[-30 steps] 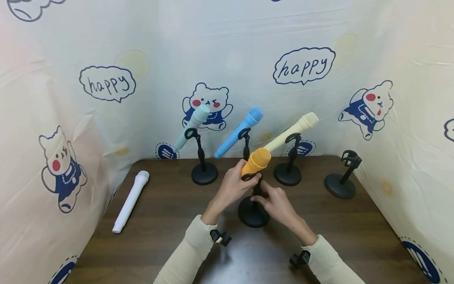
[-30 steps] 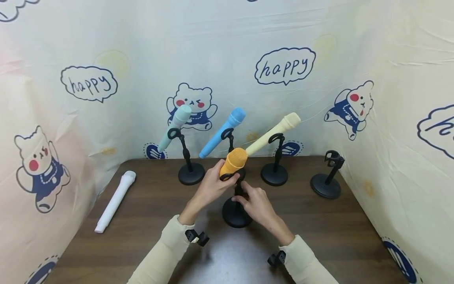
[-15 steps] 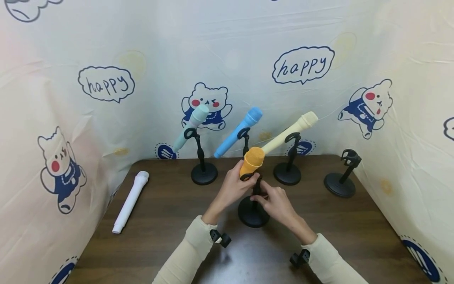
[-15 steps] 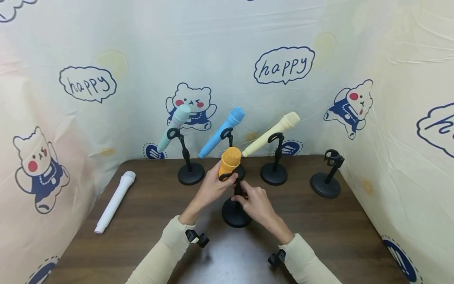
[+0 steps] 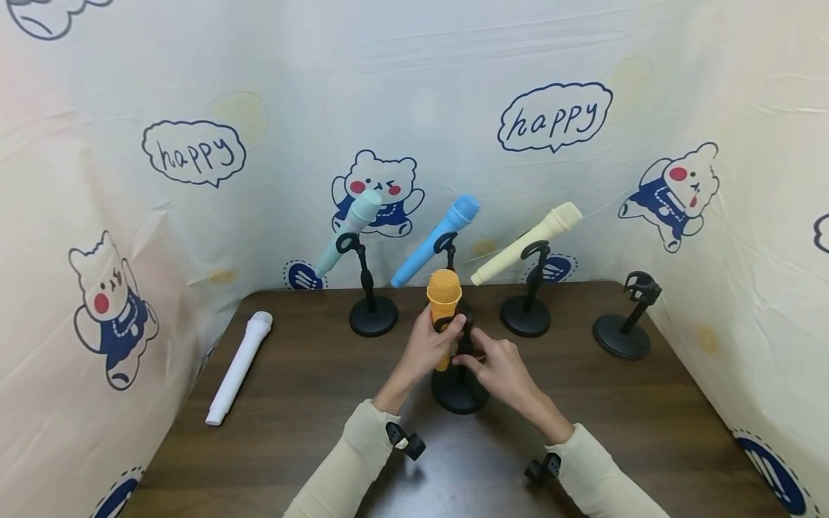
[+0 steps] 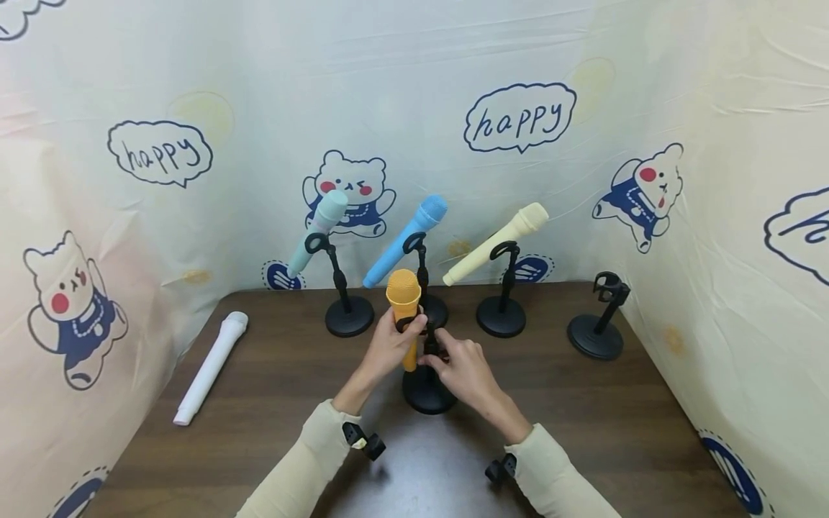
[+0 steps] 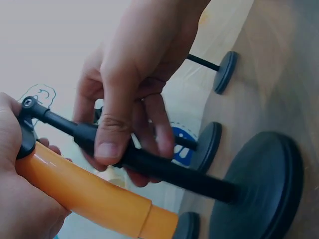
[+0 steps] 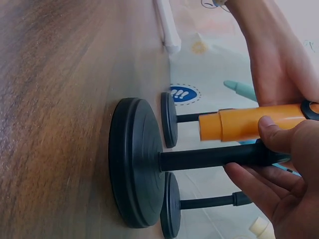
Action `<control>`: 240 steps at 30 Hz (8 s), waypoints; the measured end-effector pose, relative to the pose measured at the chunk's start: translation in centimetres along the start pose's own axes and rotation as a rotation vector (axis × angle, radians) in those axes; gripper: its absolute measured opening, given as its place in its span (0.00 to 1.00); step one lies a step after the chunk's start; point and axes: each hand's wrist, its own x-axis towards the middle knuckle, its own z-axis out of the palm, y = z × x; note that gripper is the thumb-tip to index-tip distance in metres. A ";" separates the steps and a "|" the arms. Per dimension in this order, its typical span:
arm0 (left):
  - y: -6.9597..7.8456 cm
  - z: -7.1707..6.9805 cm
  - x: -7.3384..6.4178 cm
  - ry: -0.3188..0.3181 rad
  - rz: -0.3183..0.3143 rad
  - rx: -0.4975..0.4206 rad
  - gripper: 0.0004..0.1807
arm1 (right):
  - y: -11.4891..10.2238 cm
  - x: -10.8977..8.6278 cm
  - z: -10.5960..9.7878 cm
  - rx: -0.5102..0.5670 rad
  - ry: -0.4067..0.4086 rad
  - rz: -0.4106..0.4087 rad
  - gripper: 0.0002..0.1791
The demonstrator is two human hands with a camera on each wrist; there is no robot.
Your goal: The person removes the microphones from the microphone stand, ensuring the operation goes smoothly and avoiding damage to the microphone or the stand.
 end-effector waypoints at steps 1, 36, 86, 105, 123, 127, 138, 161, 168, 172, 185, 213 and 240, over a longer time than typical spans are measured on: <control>-0.1 0.1 -0.1 0.009 -0.007 -0.018 0.24 | 0.0 0.0 0.0 0.001 -0.002 0.002 0.12; -0.6 0.0 -0.9 0.074 -0.024 -0.077 0.23 | 0.1 0.9 0.8 0.038 -0.019 -0.012 0.12; 2.5 -3.2 0.3 0.152 0.160 0.060 0.26 | -0.8 1.3 0.7 0.137 -0.010 -0.018 0.10; 3.3 -3.5 0.8 0.147 0.172 0.059 0.27 | -0.8 1.5 0.8 0.144 -0.015 -0.010 0.10; 4.5 -3.7 1.3 0.160 0.187 0.050 0.26 | -0.9 1.6 0.9 0.136 -0.020 -0.002 0.12; 4.8 -3.7 1.4 0.160 0.195 0.042 0.26 | -0.9 1.6 0.9 0.149 -0.021 -0.002 0.12; 5.7 -3.6 1.7 0.169 0.217 0.043 0.26 | -0.7 1.3 1.0 0.163 -0.016 -0.006 0.10; 8.6 -3.9 2.8 0.202 0.271 0.028 0.25 | -0.7 1.4 1.0 0.178 -0.006 -0.018 0.10; 9.4 -4.1 3.0 0.204 0.299 0.019 0.25 | -0.8 1.4 1.1 0.193 -0.008 -0.022 0.11; 9.6 -4.2 3.1 0.205 0.317 0.023 0.24 | -0.7 1.4 1.1 0.194 -0.006 -0.021 0.11; 10.5 -4.5 3.3 0.240 0.323 0.028 0.26 | -0.7 1.4 1.1 0.202 -0.012 -0.012 0.11; 11.7 -5.3 3.6 0.310 0.371 -0.098 0.20 | -0.5 1.4 1.2 0.201 0.000 0.004 0.12; 13.0 -10.1 2.9 0.316 0.457 -0.169 0.16 | -0.5 1.2 1.4 0.222 0.014 -0.015 0.10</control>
